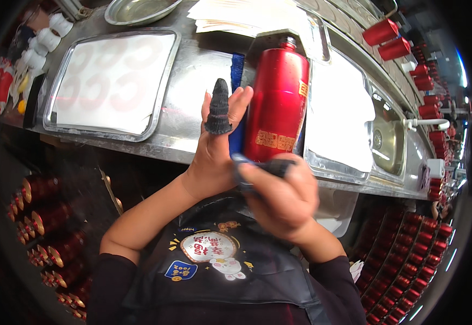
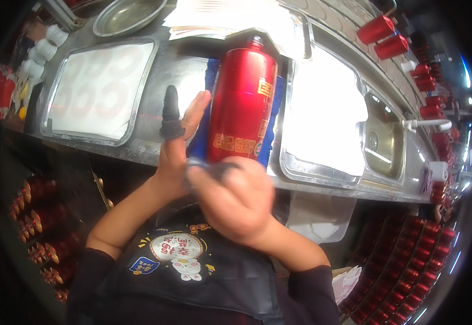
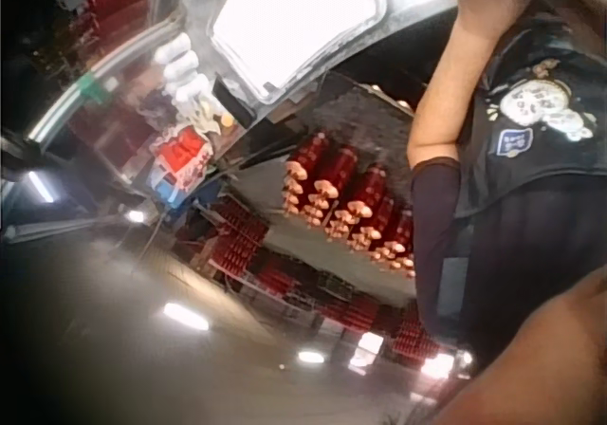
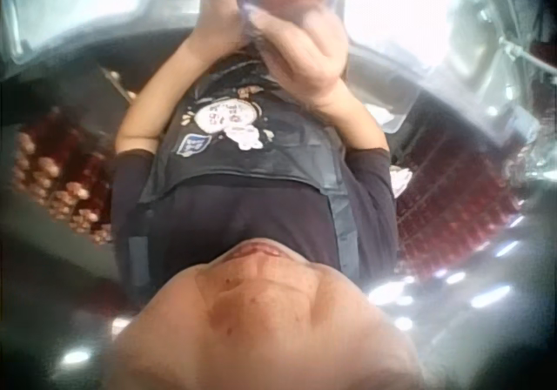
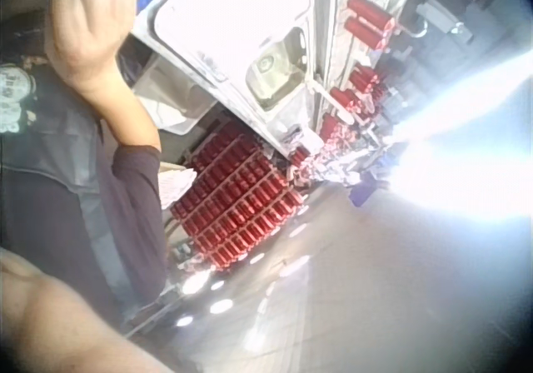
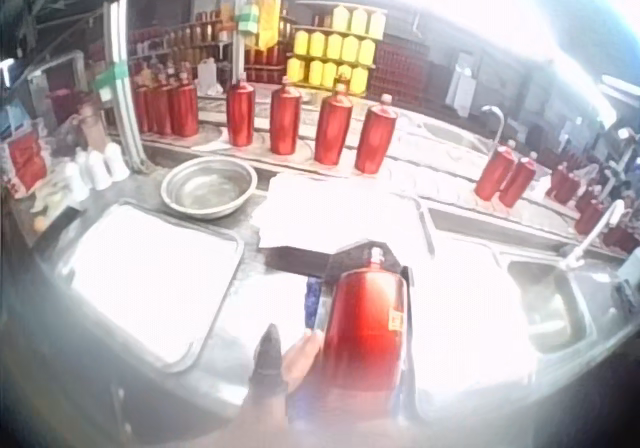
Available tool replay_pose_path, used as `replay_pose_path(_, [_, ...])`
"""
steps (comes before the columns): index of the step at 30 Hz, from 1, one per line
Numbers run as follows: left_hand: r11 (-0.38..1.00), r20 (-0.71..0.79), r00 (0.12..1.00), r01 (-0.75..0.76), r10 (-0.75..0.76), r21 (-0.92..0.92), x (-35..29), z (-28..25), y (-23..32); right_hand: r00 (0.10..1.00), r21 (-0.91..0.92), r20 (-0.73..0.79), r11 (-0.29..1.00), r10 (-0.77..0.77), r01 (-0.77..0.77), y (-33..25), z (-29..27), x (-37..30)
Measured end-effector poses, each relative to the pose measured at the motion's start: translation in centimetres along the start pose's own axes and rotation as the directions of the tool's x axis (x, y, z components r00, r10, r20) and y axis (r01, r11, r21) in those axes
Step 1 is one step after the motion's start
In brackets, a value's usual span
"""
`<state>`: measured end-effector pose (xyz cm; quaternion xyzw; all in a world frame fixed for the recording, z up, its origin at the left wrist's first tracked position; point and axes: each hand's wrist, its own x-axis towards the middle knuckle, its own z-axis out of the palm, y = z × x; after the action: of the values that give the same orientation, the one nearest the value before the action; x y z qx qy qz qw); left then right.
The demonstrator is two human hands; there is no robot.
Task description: The person applies gold circular labels to the bottom of red cylindrical containers. They pick up each container, place a label on the base, smooth it down, and then place the container back on the tray. The process is repeated for multiple containers.
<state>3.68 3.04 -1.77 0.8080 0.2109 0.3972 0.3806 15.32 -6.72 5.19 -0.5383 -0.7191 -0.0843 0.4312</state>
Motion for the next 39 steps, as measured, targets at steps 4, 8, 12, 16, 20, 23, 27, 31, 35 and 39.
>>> replay_pose_path(4, [0.996, 0.077, 0.995, 0.073, -0.069, -0.055, 0.0, 0.0, -0.3, 0.985, -0.325, 0.046, 0.935, 0.169, -0.145, 0.2, -1.2, 1.3])
replay_pose_path(8, [0.999, 0.052, 0.998, 0.031, -0.032, 0.018, 0.1, 0.1, -0.6, 0.893, -0.021, 0.439, 0.993, -0.096, 0.117, 1.4, -1.8, 1.6])
replay_pose_path(12, [0.998, 0.113, 0.993, 0.033, -0.038, 0.05, -0.4, 0.0, -1.0, 0.985, -0.133, 0.161, 0.99, 0.059, -0.038, 2.6, -3.6, -0.1])
replay_pose_path(16, [0.993, 0.087, 0.996, -0.031, 0.022, 0.111, -0.9, 0.1, -0.6, 0.967, 0.03, 0.177, 0.981, 0.181, -0.19, 2.2, -4.7, -2.8])
replay_pose_path(20, [0.987, 0.06, 0.996, -0.069, 0.061, 0.142, -1.6, 0.0, 0.9, 0.989, 0.165, 0.113, 0.979, 0.099, -0.117, 2.7, -4.7, -3.8])
replay_pose_path(23, [0.977, 0.064, 0.996, -0.065, 0.053, 0.201, -1.4, -0.1, 1.8, 0.929, 0.246, -0.003, 0.901, 0.371, -0.359, 3.4, -5.1, -4.5])
replay_pose_path(27, [0.938, 0.125, 0.991, -0.088, 0.048, 0.336, 0.0, 0.1, 2.3, 0.955, 0.3, 0.112, 0.906, 0.276, -0.297, 3.3, -4.9, -7.3])
replay_pose_path(31, [0.937, 0.141, 0.981, -0.172, 0.135, 0.304, 1.3, -0.1, 2.6, 0.746, 0.425, 0.274, 0.62, 0.607, -0.66, 6.9, -3.6, -6.2])
replay_pose_path(35, [0.954, 0.211, 0.976, -0.108, 0.049, 0.278, 1.3, -0.9, 2.8, 0.862, 0.41, -0.042, 0.795, 0.506, -0.447, 14.6, -0.7, 2.0])
replay_pose_path(39, [0.972, 0.233, 0.972, -0.043, -0.013, 0.231, 0.4, -1.3, 2.3, 0.985, -0.089, -0.168, 0.995, 0.034, -0.05, 13.5, -2.2, 4.3])
